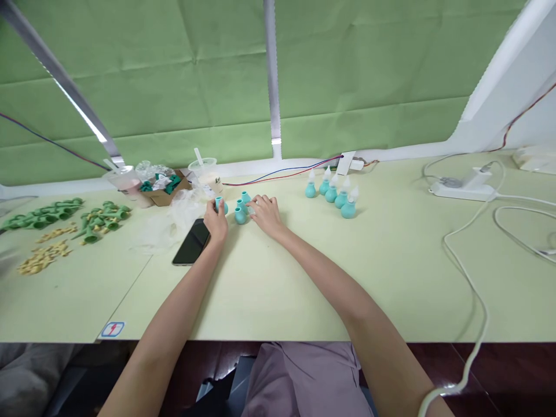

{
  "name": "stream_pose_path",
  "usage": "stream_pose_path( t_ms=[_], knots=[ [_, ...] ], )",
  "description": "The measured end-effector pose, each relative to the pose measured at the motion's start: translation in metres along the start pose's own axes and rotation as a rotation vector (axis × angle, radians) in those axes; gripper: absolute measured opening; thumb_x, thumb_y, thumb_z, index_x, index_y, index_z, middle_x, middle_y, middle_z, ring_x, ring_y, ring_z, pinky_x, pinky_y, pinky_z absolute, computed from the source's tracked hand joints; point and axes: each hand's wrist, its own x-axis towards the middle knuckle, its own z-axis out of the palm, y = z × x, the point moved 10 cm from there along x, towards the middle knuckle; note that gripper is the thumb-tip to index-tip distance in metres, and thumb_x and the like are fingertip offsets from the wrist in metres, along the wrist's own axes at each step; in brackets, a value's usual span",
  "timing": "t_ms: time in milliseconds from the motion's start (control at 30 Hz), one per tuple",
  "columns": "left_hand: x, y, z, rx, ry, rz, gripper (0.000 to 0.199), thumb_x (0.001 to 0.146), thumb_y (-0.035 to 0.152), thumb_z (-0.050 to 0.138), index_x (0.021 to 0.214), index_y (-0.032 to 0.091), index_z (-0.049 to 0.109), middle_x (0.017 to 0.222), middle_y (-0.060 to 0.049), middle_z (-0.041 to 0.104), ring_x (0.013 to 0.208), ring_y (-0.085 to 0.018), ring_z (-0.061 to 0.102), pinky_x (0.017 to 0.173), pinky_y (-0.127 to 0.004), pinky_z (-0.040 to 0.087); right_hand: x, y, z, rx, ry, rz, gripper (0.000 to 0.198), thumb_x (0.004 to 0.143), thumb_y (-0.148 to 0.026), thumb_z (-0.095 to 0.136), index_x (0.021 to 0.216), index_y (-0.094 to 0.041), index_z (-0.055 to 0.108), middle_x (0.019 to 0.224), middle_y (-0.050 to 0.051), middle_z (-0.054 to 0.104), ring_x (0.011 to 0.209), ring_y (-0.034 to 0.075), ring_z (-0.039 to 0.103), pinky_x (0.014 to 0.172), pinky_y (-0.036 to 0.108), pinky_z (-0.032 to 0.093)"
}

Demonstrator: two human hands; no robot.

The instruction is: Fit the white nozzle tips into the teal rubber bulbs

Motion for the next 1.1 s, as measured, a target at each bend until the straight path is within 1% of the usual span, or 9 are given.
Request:
stream_pose_path(
  t_ms=[133, 267, 367, 467, 533, 600, 700, 933, 1100],
  knots=[
    [0.001, 0.001, 0.001, 0.012, -0.003, 0.031, 0.032, 0.089, 0.043, 0.040, 0.103, 0.019, 0.056, 0.096, -0.007, 0.066, 0.088, -0.021, 0.060, 0.078, -0.030, 0.040, -0.002, 0.006, -0.010, 0.071, 0.060, 0.037, 0.028, 0.085, -0.033, 0.055, 0.112, -0.028, 0.059, 0.108, 0.005, 0.058, 0.098, 0.021, 0.048, 0.078, 0.035, 0.024],
    [0.003, 0.007, -0.002, 0.007, 0.033, 0.109, 0.030, 0.088, 0.041, 0.044, 0.102, 0.018, 0.058, 0.098, -0.009, 0.065, 0.093, -0.022, 0.057, 0.083, -0.033, 0.040, -0.012, 0.021, -0.027, 0.119, 0.170, 0.125, 0.024, 0.090, -0.027, 0.046, 0.110, -0.026, 0.059, 0.107, 0.006, 0.059, 0.098, 0.020, 0.049, 0.080, 0.034, 0.024],
    [0.014, 0.009, -0.001, -0.047, 0.025, 0.108, 0.029, 0.086, 0.039, 0.047, 0.103, 0.019, 0.059, 0.099, -0.008, 0.064, 0.097, -0.023, 0.055, 0.086, -0.035, 0.040, -0.022, 0.047, -0.037, 0.176, 0.295, 0.272, 0.024, 0.089, -0.020, 0.042, 0.104, -0.025, 0.061, 0.104, 0.005, 0.060, 0.096, 0.019, 0.050, 0.081, 0.034, 0.024],
    [0.038, 0.017, 0.008, -0.029, -0.003, 0.154, 0.024, 0.080, 0.036, 0.057, 0.096, 0.020, 0.065, 0.105, -0.010, 0.062, 0.109, -0.026, 0.050, 0.096, -0.041, 0.036, -0.031, 0.077, -0.036, 0.262, 0.404, 0.451, 0.024, 0.087, -0.016, 0.042, 0.096, -0.024, 0.063, 0.100, 0.003, 0.061, 0.092, 0.018, 0.051, 0.079, 0.032, 0.025],
    [0.056, 0.019, 0.025, -0.013, -0.105, 0.168, 0.022, 0.073, 0.032, 0.064, 0.090, 0.018, 0.068, 0.104, -0.011, 0.063, 0.107, -0.026, 0.051, 0.096, -0.043, 0.036, -0.034, 0.093, -0.030, 0.323, 0.444, 0.545, 0.025, 0.084, -0.015, 0.043, 0.091, -0.024, 0.065, 0.097, 0.002, 0.062, 0.087, 0.018, 0.051, 0.076, 0.031, 0.026],
    [0.072, 0.020, 0.041, -0.034, -0.204, 0.178, 0.020, 0.071, 0.029, 0.065, 0.086, 0.017, 0.069, 0.093, -0.009, 0.067, 0.089, -0.023, 0.058, 0.086, -0.039, 0.044, -0.036, 0.104, -0.024, 0.377, 0.458, 0.613, 0.026, 0.083, -0.014, 0.043, 0.087, -0.024, 0.066, 0.094, 0.002, 0.062, 0.083, 0.017, 0.051, 0.074, 0.031, 0.027],
    [0.086, 0.010, 0.060, -0.003, -0.314, 0.131, 0.018, 0.068, 0.026, 0.065, 0.081, 0.014, 0.070, 0.083, -0.008, 0.068, 0.075, -0.021, 0.061, 0.078, -0.035, 0.047, -0.037, 0.113, -0.016, 0.439, 0.451, 0.666, 0.027, 0.081, -0.014, 0.042, 0.084, -0.023, 0.067, 0.091, 0.002, 0.062, 0.078, 0.016, 0.051, 0.073, 0.030, 0.028],
    [0.079, -0.009, 0.084, 0.012, -0.423, 0.101, 0.022, 0.066, 0.028, 0.063, 0.082, 0.013, 0.070, 0.075, -0.007, 0.068, 0.071, -0.018, 0.061, 0.073, -0.030, 0.047, -0.035, 0.113, -0.012, 0.514, 0.417, 0.679, 0.027, 0.078, -0.012, 0.042, 0.080, -0.022, 0.068, 0.090, 0.002, 0.063, 0.076, 0.016, 0.051, 0.074, 0.029, 0.031],
    [0.077, -0.021, 0.086, -0.012, -0.407, 0.060, 0.023, 0.066, 0.028, 0.061, 0.082, 0.014, 0.069, 0.071, -0.005, 0.067, 0.071, -0.017, 0.060, 0.073, -0.029, 0.047, -0.034, 0.113, -0.014, 0.520, 0.406, 0.689, 0.027, 0.078, -0.012, 0.043, 0.080, -0.022, 0.067, 0.090, 0.002, 0.063, 0.075, 0.015, 0.051, 0.074, 0.029, 0.033]
  ],
)
